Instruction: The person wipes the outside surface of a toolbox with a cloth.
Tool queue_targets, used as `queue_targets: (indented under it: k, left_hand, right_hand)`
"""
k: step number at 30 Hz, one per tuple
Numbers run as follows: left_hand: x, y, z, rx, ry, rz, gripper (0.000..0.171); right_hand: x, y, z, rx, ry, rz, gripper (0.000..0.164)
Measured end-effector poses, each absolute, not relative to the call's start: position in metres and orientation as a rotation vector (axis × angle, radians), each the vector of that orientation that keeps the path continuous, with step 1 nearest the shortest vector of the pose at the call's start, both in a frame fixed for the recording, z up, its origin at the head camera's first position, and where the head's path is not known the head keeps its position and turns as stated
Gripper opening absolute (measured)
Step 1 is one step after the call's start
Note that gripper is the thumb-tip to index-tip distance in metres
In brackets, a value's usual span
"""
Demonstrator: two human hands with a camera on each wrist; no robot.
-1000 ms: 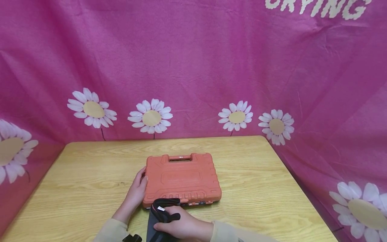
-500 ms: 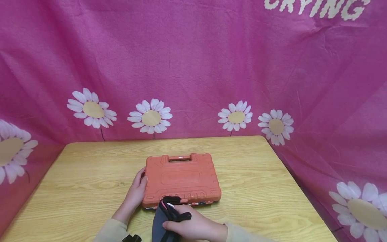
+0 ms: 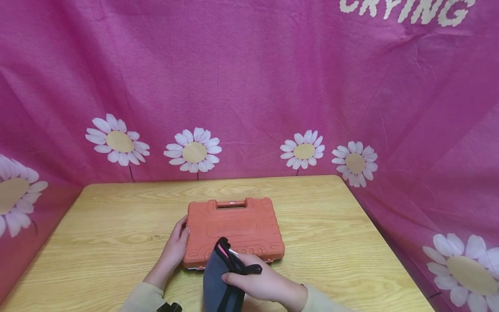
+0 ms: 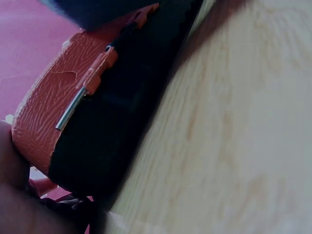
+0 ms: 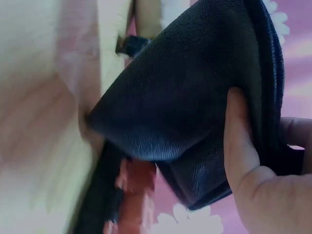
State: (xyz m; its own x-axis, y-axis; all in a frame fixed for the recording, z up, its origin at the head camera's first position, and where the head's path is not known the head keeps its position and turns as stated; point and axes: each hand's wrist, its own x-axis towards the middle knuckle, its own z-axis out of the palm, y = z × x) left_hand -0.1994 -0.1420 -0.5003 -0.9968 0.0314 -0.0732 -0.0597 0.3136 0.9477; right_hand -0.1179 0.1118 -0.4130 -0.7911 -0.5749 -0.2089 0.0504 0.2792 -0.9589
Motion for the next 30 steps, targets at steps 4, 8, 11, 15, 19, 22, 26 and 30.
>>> queue_targets:
  k: [4,8,11,15,19,22,26,30]
  left_hand:
    - [-0.200,-0.143,-0.500,-0.020,2.481,1.793,0.055]
    - [-0.200,-0.143,-0.500,-0.011,2.488,1.793,0.054]
    - [-0.200,-0.143,-0.500,0.002,2.490,1.804,0.054]
    - [-0.201,-0.143,-0.501,0.016,2.498,1.813,0.053]
    - [-0.201,-0.143,-0.502,0.016,2.503,1.811,0.053]
    - [-0.201,-0.143,-0.501,0.016,2.492,1.813,0.053]
    - [-0.200,-0.143,-0.500,0.016,2.481,1.819,0.053]
    - [-0.199,-0.143,-0.500,0.006,2.482,1.811,0.053]
  right_hand:
    - [-0.125,0.119,-0.405,-0.468,2.115,-1.585,0.042]
    - [-0.134,0.130,-0.395,-0.427,2.075,-1.695,0.052]
    - [-0.142,0.141,-0.389,-0.361,2.066,-1.763,0.054]
    - [-0.153,0.156,-0.384,-0.293,2.132,-1.818,0.056]
    - [-0.161,0.170,-0.377,-0.248,2.137,-1.916,0.057]
    - [-0.167,0.178,-0.373,-0.202,2.093,-2.031,0.056]
    - [-0.172,0.187,-0.370,-0.188,2.010,-2.193,0.048]
    - [-0.175,0.195,-0.368,-0.223,1.961,-2.312,0.033]
